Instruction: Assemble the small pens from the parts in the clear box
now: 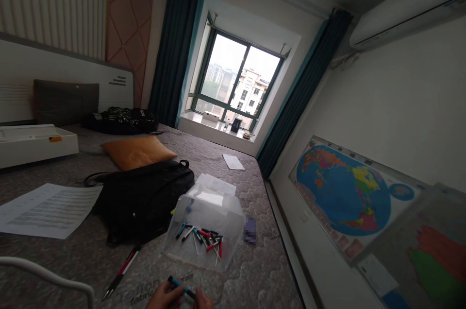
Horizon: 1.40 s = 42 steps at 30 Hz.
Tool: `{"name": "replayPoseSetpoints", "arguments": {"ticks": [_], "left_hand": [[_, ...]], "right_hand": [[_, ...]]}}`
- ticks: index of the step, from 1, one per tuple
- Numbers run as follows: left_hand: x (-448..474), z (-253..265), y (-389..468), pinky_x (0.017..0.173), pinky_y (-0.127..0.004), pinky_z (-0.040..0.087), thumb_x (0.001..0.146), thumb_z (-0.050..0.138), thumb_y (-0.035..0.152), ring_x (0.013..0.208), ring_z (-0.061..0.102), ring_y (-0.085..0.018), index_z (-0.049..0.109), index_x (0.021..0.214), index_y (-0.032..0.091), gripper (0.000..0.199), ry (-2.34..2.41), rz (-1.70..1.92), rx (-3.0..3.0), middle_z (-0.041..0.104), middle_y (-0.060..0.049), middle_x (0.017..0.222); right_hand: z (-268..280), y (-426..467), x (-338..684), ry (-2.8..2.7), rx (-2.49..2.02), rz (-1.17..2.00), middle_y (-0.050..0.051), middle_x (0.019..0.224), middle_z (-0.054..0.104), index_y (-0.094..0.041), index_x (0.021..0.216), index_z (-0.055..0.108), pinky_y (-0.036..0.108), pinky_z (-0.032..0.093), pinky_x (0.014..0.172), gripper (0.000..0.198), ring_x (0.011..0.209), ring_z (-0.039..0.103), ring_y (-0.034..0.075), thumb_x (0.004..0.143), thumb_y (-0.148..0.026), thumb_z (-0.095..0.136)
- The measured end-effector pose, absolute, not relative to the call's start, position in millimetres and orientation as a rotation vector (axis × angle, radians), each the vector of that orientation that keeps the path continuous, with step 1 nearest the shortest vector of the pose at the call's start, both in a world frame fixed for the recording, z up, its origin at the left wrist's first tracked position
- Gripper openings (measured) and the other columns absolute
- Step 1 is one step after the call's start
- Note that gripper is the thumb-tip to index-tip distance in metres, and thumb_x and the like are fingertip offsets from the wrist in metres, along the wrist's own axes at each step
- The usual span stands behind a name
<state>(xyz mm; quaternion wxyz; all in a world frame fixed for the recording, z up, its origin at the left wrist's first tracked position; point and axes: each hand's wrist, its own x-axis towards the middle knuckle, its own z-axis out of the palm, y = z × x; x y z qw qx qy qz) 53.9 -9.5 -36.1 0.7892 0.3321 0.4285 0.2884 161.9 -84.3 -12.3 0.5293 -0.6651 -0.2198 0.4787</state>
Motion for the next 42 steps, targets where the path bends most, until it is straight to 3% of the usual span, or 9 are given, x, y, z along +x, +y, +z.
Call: {"name": "replayPoseSetpoints", "arguments": {"ticks": [5, 8, 12, 19, 23, 29, 36, 42], "left_hand": [[36.6, -17.8, -7.2, 0.051, -0.027, 0.047, 0.03, 0.084, 0.071, 0.051, 0.061, -0.015, 0.052, 0.079, 0.021, 0.077, 0.968, 0.561, 0.792, 0.062, 0.0, 0.066], [24.0, -12.1, 6.6, 0.047, -0.026, 0.046, 0.038, 0.077, 0.077, 0.048, 0.061, -0.015, 0.051, 0.087, 0.023, 0.077, 1.003, 0.529, 0.952, 0.063, 0.001, 0.069], [8.5, -7.2, 19.3, 0.04, -0.023, 0.038, 0.051, 0.062, 0.085, 0.039, 0.056, -0.013, 0.05, 0.079, 0.021, 0.071, 0.989, 0.39, 1.297, 0.06, 0.002, 0.062], [-3.3, -8.9, 11.0, 0.048, -0.023, 0.038, 0.079, 0.048, 0.07, 0.047, 0.051, -0.011, 0.055, 0.066, 0.02, 0.052, 0.943, 0.282, 1.699, 0.054, 0.002, 0.053], [-5.5, -5.5, 10.3, 0.048, -0.024, 0.037, 0.088, 0.037, 0.063, 0.046, 0.048, -0.012, 0.049, 0.059, 0.022, 0.052, 0.974, 0.242, 1.757, 0.049, 0.001, 0.049], [-0.8, 0.0, 13.2, 0.046, -0.025, 0.036, 0.093, 0.026, 0.06, 0.039, 0.043, -0.012, 0.044, 0.052, 0.023, 0.058, 1.007, 0.218, 1.781, 0.043, 0.001, 0.043], [-1.1, 0.1, 10.5, 0.05, -0.027, 0.039, 0.091, 0.031, 0.065, 0.039, 0.049, -0.015, 0.048, 0.047, 0.024, 0.064, 1.103, 0.318, 1.789, 0.044, -0.001, 0.037], [-4.0, -4.6, 5.5, 0.052, -0.026, 0.041, 0.086, 0.041, 0.071, 0.042, 0.053, -0.015, 0.057, 0.062, 0.021, 0.057, 1.104, 0.474, 1.785, 0.054, 0.001, 0.044]], "right_hand": [[-19.0, -89.3, 169.0, -0.542, -1.597, 1.193, 0.0, 0.039, 0.045, -0.023, 0.047, 0.034, 0.018, 0.024, 0.027, 0.071, 0.027, 0.04, 0.011, 0.066, -0.091, 0.042], [-23.4, -89.2, 173.3, -0.574, -1.614, 1.191, 0.0, 0.039, 0.046, -0.024, 0.049, 0.036, 0.019, 0.024, 0.026, 0.069, 0.026, 0.039, 0.011, 0.071, -0.09, 0.039], [-20.8, -92.3, 173.0, -0.612, -1.611, 1.261, -0.001, 0.037, 0.047, -0.023, 0.054, 0.044, 0.019, 0.024, 0.026, 0.065, 0.025, 0.04, 0.01, 0.077, -0.083, 0.043], [-5.4, -103.7, 171.0, -0.586, -1.575, 1.158, -0.002, 0.044, 0.052, -0.018, 0.059, 0.051, 0.016, 0.029, 0.031, 0.056, 0.032, 0.043, 0.007, 0.095, -0.06, 0.039], [-2.1, -105.9, 162.5, -0.563, -1.56, 1.143, -0.003, 0.04, 0.049, -0.018, 0.059, 0.051, 0.016, 0.028, 0.031, 0.054, 0.031, 0.042, 0.007, 0.096, -0.056, 0.041], [-6.0, -105.7, 163.2, -0.596, -1.543, 1.155, -0.003, 0.041, 0.051, -0.017, 0.059, 0.052, 0.015, 0.03, 0.033, 0.052, 0.032, 0.044, 0.007, 0.096, -0.053, 0.045], [-7.5, -108.0, 165.4, -0.658, -1.511, 1.214, -0.001, 0.046, 0.056, -0.015, 0.062, 0.057, 0.016, 0.036, 0.036, 0.049, 0.036, 0.048, 0.007, 0.096, -0.048, 0.046], [-10.7, -105.8, 164.6, -0.649, -1.541, 1.151, -0.003, 0.044, 0.053, -0.017, 0.063, 0.053, 0.016, 0.032, 0.035, 0.046, 0.033, 0.046, 0.008, 0.096, -0.048, 0.045]]}}
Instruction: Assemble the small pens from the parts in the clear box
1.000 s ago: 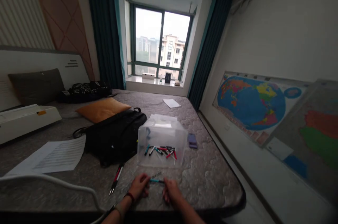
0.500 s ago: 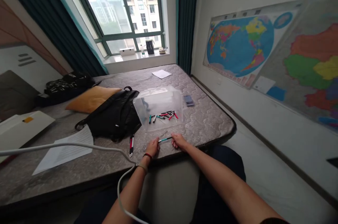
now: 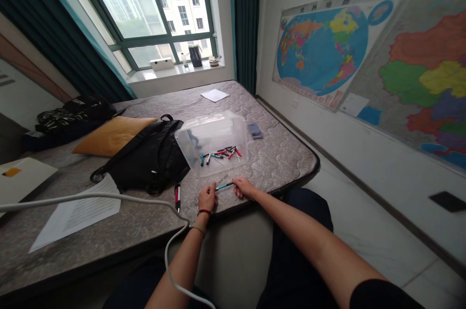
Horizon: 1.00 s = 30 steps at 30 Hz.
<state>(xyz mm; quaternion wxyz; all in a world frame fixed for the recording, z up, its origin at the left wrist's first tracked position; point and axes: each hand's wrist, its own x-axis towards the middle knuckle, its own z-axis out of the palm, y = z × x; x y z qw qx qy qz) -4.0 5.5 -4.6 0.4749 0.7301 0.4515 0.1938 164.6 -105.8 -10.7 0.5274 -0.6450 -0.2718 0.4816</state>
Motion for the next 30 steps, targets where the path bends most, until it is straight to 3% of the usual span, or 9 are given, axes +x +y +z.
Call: {"name": "replayPoseSetpoints", "arguments": {"ticks": [5, 13, 17, 26, 30], "left_hand": [[-9.2, -10.0, 4.5, 0.05, -0.023, 0.04, 0.077, 0.061, 0.064, 0.045, 0.053, -0.012, 0.064, 0.09, 0.018, 0.048, 0.914, 0.524, 1.788, 0.064, 0.002, 0.061], [-14.6, -7.1, 3.5, 0.053, -0.025, 0.041, 0.08, 0.058, 0.059, 0.06, 0.061, -0.017, 0.069, 0.082, 0.018, 0.043, 0.904, 0.502, 1.799, 0.067, -0.002, 0.064], [-13.2, -6.8, 3.0, 0.056, -0.025, 0.043, 0.079, 0.059, 0.058, 0.065, 0.063, -0.017, 0.068, 0.089, 0.018, 0.042, 0.897, 0.543, 1.788, 0.068, -0.002, 0.07], [-15.4, -14.0, 4.7, 0.049, -0.021, 0.039, 0.064, 0.075, 0.06, 0.054, 0.056, -0.012, 0.063, 0.088, 0.016, 0.051, 0.843, 0.577, 1.705, 0.068, -0.001, 0.071], [-16.4, -13.3, 1.3, 0.045, -0.022, 0.035, 0.072, 0.067, 0.064, 0.045, 0.049, -0.01, 0.066, 0.085, 0.016, 0.05, 0.902, 0.56, 1.718, 0.065, 0.0, 0.062]], "right_hand": [[-14.4, -102.8, 163.3, -0.642, -1.603, 1.099, -0.004, 0.04, 0.048, -0.02, 0.057, 0.047, 0.018, 0.024, 0.032, 0.053, 0.029, 0.039, 0.007, 0.094, -0.057, 0.044], [-15.9, -100.8, 160.9, -0.632, -1.632, 1.078, -0.004, 0.04, 0.048, -0.02, 0.057, 0.047, 0.019, 0.025, 0.032, 0.053, 0.031, 0.04, 0.008, 0.095, -0.057, 0.042], [-14.1, -101.6, 159.1, -0.617, -1.63, 1.057, -0.003, 0.041, 0.048, -0.019, 0.056, 0.048, 0.02, 0.025, 0.032, 0.053, 0.032, 0.04, 0.008, 0.096, -0.055, 0.042], [-9.2, -106.1, 159.7, -0.559, -1.601, 1.014, -0.005, 0.041, 0.045, -0.02, 0.057, 0.045, 0.019, 0.02, 0.032, 0.05, 0.03, 0.035, 0.006, 0.094, -0.054, 0.043], [-9.6, -106.4, 160.2, -0.548, -1.582, 1.031, -0.004, 0.044, 0.048, -0.02, 0.06, 0.046, 0.018, 0.021, 0.032, 0.049, 0.031, 0.037, 0.006, 0.094, -0.056, 0.044]]}}
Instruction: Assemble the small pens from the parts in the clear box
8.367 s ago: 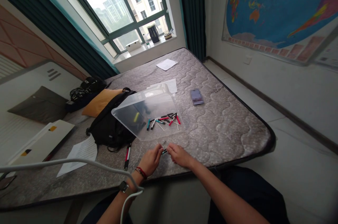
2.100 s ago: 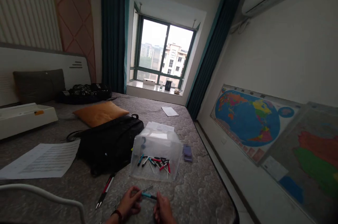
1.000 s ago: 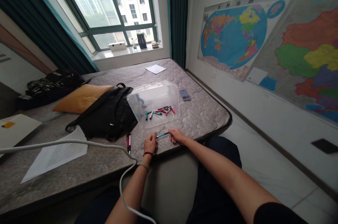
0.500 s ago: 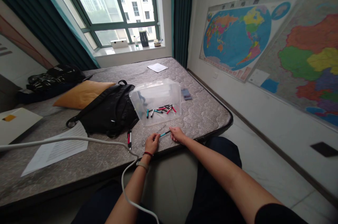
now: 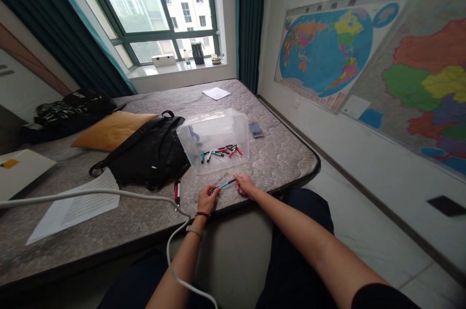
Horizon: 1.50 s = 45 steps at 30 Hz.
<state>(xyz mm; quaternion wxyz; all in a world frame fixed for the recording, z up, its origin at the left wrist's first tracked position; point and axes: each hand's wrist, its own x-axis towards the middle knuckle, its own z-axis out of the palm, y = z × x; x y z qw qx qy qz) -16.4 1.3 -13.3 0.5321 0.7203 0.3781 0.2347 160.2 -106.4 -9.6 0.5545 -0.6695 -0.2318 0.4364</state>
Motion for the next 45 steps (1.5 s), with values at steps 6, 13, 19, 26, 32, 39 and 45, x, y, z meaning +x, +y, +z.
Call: {"name": "replayPoseSetpoints", "arguments": {"ticks": [6, 13, 19, 26, 32, 39, 45], "left_hand": [[-17.7, -8.4, -3.2, 0.047, -0.023, 0.036, 0.083, 0.05, 0.071, 0.045, 0.051, -0.012, 0.063, 0.07, 0.018, 0.056, 0.987, 0.571, 1.775, 0.059, 0.001, 0.052], [-17.1, -5.5, -2.6, 0.044, -0.023, 0.035, 0.083, 0.05, 0.068, 0.042, 0.049, -0.012, 0.062, 0.071, 0.019, 0.052, 1.017, 0.574, 1.731, 0.058, 0.002, 0.051], [-16.9, -3.4, -3.2, 0.043, -0.022, 0.035, 0.082, 0.052, 0.069, 0.042, 0.05, -0.012, 0.061, 0.074, 0.019, 0.052, 1.014, 0.568, 1.701, 0.059, 0.002, 0.055], [-18.0, -3.1, -3.1, 0.042, -0.022, 0.036, 0.082, 0.052, 0.069, 0.042, 0.05, -0.012, 0.06, 0.076, 0.019, 0.051, 0.976, 0.576, 1.686, 0.06, 0.002, 0.057], [-18.2, -8.9, -1.1, 0.044, -0.022, 0.037, 0.082, 0.054, 0.067, 0.043, 0.051, -0.012, 0.062, 0.074, 0.019, 0.05, 0.991, 0.604, 1.695, 0.06, 0.002, 0.055], [-17.8, -11.1, 0.3, 0.043, -0.022, 0.036, 0.082, 0.055, 0.065, 0.041, 0.05, -0.012, 0.062, 0.072, 0.019, 0.047, 0.976, 0.635, 1.662, 0.06, 0.002, 0.054], [-18.1, -9.7, 0.1, 0.042, -0.022, 0.036, 0.082, 0.057, 0.064, 0.041, 0.051, -0.012, 0.062, 0.072, 0.02, 0.046, 0.966, 0.646, 1.654, 0.06, 0.002, 0.055]], "right_hand": [[-10.0, -107.0, 160.5, -0.589, -1.547, 1.065, -0.003, 0.044, 0.051, -0.018, 0.063, 0.051, 0.018, 0.028, 0.034, 0.044, 0.033, 0.043, 0.007, 0.095, -0.047, 0.045], [-10.1, -108.2, 159.8, -0.6, -1.519, 1.063, -0.003, 0.053, 0.059, -0.018, 0.074, 0.051, 0.016, 0.033, 0.036, 0.023, 0.035, 0.048, 0.007, 0.093, -0.032, 0.05], [-8.8, -107.6, 159.3, -0.58, -1.474, 1.108, 0.0, 0.065, 0.066, -0.018, 0.083, 0.05, 0.016, 0.038, 0.037, 0.026, 0.042, 0.058, 0.009, 0.095, -0.042, 0.048], [-14.5, -107.1, 160.3, -0.661, -1.536, 1.094, -0.003, 0.044, 0.054, -0.017, 0.064, 0.052, 0.016, 0.034, 0.034, 0.043, 0.034, 0.049, 0.008, 0.094, -0.048, 0.049], [-13.1, -109.2, 162.3, -0.642, -1.499, 1.114, -0.001, 0.062, 0.066, -0.017, 0.079, 0.055, 0.017, 0.041, 0.037, 0.028, 0.04, 0.057, 0.009, 0.09, -0.043, 0.056], [-18.8, -104.9, 162.4, -0.653, -1.518, 1.097, -0.001, 0.044, 0.056, -0.017, 0.062, 0.053, 0.017, 0.032, 0.031, 0.052, 0.033, 0.05, 0.009, 0.091, -0.06, 0.048], [-14.2, -107.6, 159.9, -0.655, -1.479, 1.055, -0.003, 0.046, 0.055, -0.018, 0.066, 0.053, 0.017, 0.034, 0.034, 0.044, 0.035, 0.049, 0.008, 0.092, -0.054, 0.053]]}}
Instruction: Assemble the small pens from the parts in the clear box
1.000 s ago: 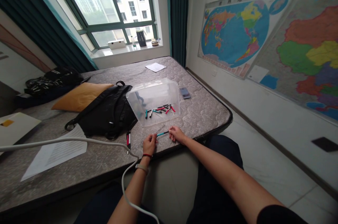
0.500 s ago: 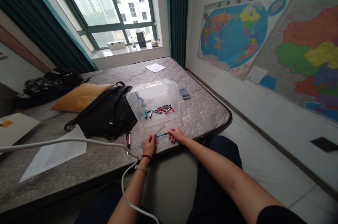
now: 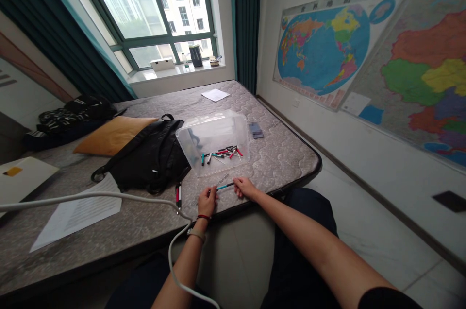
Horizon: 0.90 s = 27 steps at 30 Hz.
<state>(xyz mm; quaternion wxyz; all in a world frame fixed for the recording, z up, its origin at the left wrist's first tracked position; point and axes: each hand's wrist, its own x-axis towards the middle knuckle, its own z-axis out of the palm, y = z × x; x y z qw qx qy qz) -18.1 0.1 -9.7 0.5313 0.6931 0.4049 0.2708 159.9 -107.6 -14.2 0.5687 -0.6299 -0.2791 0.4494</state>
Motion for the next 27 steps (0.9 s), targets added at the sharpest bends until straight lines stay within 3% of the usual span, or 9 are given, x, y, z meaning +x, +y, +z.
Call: {"name": "replayPoseSetpoints", "arguments": {"ticks": [4, 9, 13, 18, 24, 27], "left_hand": [[-18.1, -9.7, 0.2, 0.042, -0.022, 0.036, 0.082, 0.057, 0.064, 0.041, 0.05, -0.011, 0.062, 0.074, 0.02, 0.045, 0.963, 0.668, 1.63, 0.06, 0.002, 0.055], [-17.8, -9.8, -0.1, 0.041, -0.021, 0.035, 0.081, 0.06, 0.063, 0.04, 0.049, -0.011, 0.063, 0.074, 0.019, 0.044, 0.949, 0.692, 1.596, 0.059, 0.002, 0.054], [-16.9, -10.7, 1.9, 0.04, -0.021, 0.034, 0.078, 0.064, 0.063, 0.039, 0.048, -0.01, 0.062, 0.073, 0.019, 0.044, 0.949, 0.704, 1.528, 0.059, 0.003, 0.053], [-16.0, -14.8, 10.7, 0.04, -0.021, 0.037, 0.069, 0.071, 0.064, 0.041, 0.045, -0.008, 0.06, 0.073, 0.018, 0.048, 0.921, 0.797, 1.264, 0.059, 0.003, 0.055], [-18.5, -16.6, 18.5, 0.043, -0.019, 0.039, 0.067, 0.073, 0.064, 0.043, 0.047, -0.006, 0.056, 0.073, 0.017, 0.05, 0.872, 0.83, 1.056, 0.061, 0.003, 0.059], [-19.0, -15.4, 18.7, 0.043, -0.018, 0.039, 0.065, 0.075, 0.063, 0.042, 0.048, -0.006, 0.055, 0.074, 0.017, 0.051, 0.859, 0.823, 1.019, 0.061, 0.003, 0.059]], "right_hand": [[-11.0, -109.5, 160.2, -0.619, -1.447, 1.061, -0.002, 0.059, 0.063, -0.018, 0.075, 0.054, 0.017, 0.037, 0.036, 0.034, 0.038, 0.052, 0.008, 0.09, -0.048, 0.058], [-12.2, -109.4, 162.6, -0.568, -1.417, 1.092, 0.0, 0.057, 0.062, -0.016, 0.07, 0.056, 0.018, 0.037, 0.036, 0.036, 0.039, 0.052, 0.008, 0.086, -0.047, 0.064], [-13.6, -111.0, 165.0, -0.469, -1.374, 1.055, 0.002, 0.068, 0.066, -0.017, 0.077, 0.056, 0.018, 0.039, 0.04, 0.03, 0.045, 0.053, 0.007, 0.084, -0.045, 0.067], [-13.4, -116.1, 168.1, -0.25, -1.111, 1.045, 0.0, 0.072, 0.066, -0.02, 0.082, 0.053, 0.019, 0.042, 0.049, 0.035, 0.054, 0.056, 0.008, 0.066, -0.034, 0.081], [-13.2, -119.2, 167.5, -0.378, -1.167, 1.077, -0.005, 0.058, 0.057, -0.02, 0.077, 0.051, 0.018, 0.02, 0.039, 0.037, 0.041, 0.037, 0.004, 0.064, -0.038, 0.081], [-11.5, -120.3, 168.3, -0.443, -1.204, 1.123, -0.006, 0.056, 0.053, -0.019, 0.073, 0.053, 0.019, 0.015, 0.039, 0.037, 0.039, 0.032, 0.003, 0.065, -0.041, 0.082]]}}
